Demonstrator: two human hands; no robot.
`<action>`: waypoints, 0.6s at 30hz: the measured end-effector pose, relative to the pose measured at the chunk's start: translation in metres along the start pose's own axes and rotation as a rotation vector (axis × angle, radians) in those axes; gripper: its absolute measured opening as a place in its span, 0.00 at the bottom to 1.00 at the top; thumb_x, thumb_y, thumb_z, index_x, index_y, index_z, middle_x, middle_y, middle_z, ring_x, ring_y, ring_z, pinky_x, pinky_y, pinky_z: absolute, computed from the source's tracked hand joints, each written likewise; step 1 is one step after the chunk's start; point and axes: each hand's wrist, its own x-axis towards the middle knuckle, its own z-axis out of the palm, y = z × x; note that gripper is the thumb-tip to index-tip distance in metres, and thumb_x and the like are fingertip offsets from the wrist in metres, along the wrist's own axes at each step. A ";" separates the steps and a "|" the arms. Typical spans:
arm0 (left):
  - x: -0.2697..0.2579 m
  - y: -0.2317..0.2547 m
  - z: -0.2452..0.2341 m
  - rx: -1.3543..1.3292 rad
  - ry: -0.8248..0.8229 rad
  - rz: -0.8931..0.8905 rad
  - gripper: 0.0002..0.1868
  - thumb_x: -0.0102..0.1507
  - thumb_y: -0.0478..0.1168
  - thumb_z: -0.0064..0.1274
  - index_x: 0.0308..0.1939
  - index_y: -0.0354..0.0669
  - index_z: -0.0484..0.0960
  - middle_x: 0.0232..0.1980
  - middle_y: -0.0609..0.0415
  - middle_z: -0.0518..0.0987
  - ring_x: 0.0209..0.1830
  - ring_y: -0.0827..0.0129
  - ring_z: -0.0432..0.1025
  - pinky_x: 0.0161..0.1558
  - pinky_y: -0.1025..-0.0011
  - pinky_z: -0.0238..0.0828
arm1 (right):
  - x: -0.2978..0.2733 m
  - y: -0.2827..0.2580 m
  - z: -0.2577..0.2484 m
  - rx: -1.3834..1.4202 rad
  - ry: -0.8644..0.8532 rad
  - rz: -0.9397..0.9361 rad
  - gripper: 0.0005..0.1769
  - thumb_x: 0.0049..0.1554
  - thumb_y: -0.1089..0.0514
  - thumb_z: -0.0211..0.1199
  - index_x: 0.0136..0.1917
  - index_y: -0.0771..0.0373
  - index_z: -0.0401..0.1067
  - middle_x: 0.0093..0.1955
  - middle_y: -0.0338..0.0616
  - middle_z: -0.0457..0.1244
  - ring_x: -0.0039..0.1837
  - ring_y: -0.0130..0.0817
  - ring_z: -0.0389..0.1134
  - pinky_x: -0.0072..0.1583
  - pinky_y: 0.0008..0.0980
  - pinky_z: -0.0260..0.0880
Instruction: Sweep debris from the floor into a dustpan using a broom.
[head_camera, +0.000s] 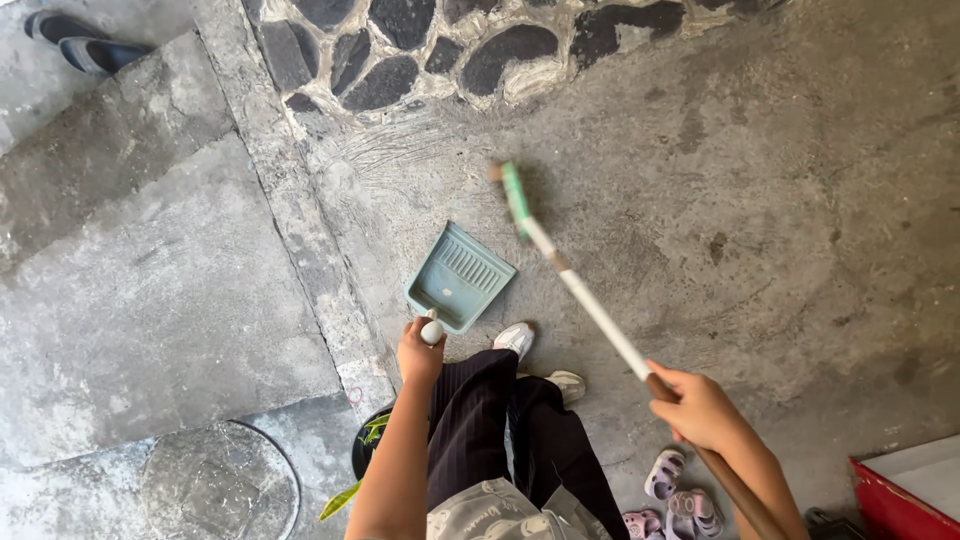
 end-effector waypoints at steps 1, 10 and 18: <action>-0.002 0.009 -0.006 0.001 0.000 -0.001 0.17 0.54 0.39 0.68 0.45 0.46 0.81 0.49 0.46 0.81 0.47 0.45 0.77 0.47 0.55 0.75 | -0.006 -0.009 -0.003 0.000 -0.001 0.000 0.42 0.52 0.66 0.64 0.78 0.49 0.62 0.31 0.46 0.66 0.27 0.30 0.65 0.32 0.34 0.67; 0.007 0.051 0.003 0.103 -0.137 0.072 0.16 0.55 0.35 0.64 0.47 0.50 0.82 0.50 0.50 0.81 0.48 0.45 0.76 0.47 0.53 0.74 | 0.017 0.001 0.020 -0.164 0.211 0.114 0.32 0.52 0.63 0.63 0.71 0.65 0.67 0.34 0.51 0.71 0.30 0.37 0.73 0.38 0.37 0.75; 0.012 0.027 0.045 0.088 -0.115 0.107 0.15 0.54 0.33 0.64 0.43 0.46 0.81 0.50 0.45 0.79 0.48 0.42 0.75 0.47 0.51 0.73 | -0.012 -0.006 0.071 -0.029 -0.031 0.062 0.35 0.53 0.65 0.62 0.74 0.63 0.62 0.32 0.46 0.68 0.27 0.35 0.70 0.33 0.34 0.73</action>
